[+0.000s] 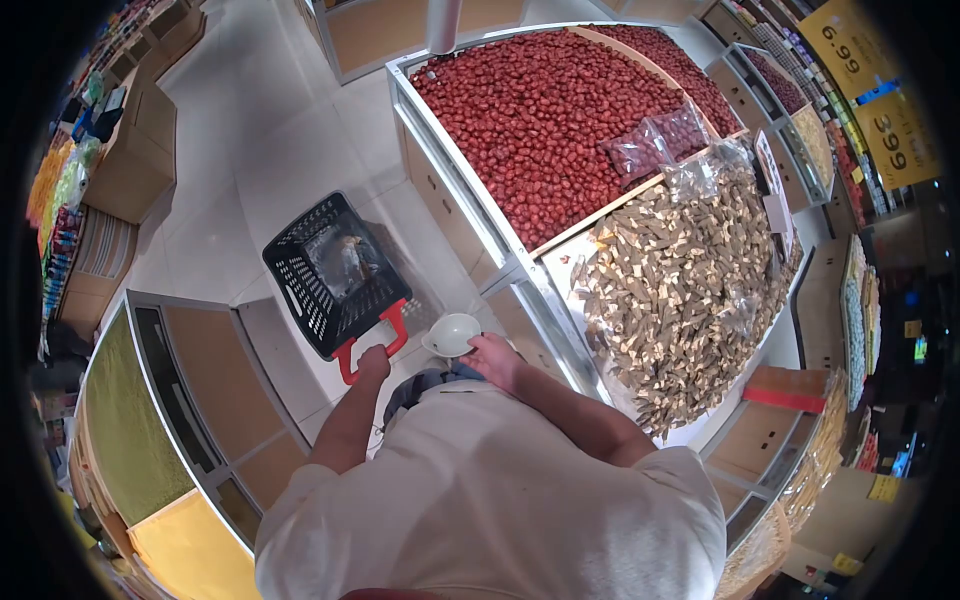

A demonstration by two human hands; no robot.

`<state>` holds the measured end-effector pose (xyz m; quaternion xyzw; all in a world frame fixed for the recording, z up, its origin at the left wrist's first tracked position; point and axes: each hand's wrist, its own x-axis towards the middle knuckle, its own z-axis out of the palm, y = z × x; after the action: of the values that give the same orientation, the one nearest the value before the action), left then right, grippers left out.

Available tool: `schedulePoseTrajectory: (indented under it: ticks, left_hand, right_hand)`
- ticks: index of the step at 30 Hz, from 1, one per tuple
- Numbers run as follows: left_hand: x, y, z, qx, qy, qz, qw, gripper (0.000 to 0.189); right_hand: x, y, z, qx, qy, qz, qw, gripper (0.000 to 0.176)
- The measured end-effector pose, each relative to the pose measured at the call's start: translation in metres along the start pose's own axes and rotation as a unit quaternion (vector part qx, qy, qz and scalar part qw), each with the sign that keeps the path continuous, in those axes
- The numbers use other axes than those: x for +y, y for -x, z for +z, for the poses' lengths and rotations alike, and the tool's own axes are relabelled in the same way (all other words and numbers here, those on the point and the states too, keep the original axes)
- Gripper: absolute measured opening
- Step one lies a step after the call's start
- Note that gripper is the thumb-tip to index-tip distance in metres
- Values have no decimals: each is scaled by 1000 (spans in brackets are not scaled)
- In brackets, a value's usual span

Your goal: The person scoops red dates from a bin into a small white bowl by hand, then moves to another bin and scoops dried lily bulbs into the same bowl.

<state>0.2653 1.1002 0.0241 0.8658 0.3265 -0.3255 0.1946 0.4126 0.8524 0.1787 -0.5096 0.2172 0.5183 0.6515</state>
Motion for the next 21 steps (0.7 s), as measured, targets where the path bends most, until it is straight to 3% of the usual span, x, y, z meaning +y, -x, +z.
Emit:
schedulePoseTrajectory:
  ticks: [2, 11, 15, 17, 21]
  left_hand:
    - [-2, -17, -12, -4, -2, -7, 1000, 23]
    - [-19, -90, -83, -21, -1, -43, 999, 25]
    - [-33, -130, -124, -12, -23, -37, 999, 24]
    - [-40, -141, -135, 44, 24, -19, 999, 17]
    - [-41, -169, -156, 64, 38, -42, 996, 15]
  right_hand:
    - [-7, -18, 3, -56, -14, 10, 998, 27]
    - [-88, -125, 82, -6, 11, 20, 1000, 27]
    - [-128, -175, 115, -46, 18, 31, 998, 29]
    - [-149, -183, 134, -61, 27, 28, 997, 29]
    - [-188, -198, 149, -67, 33, -3, 997, 31]
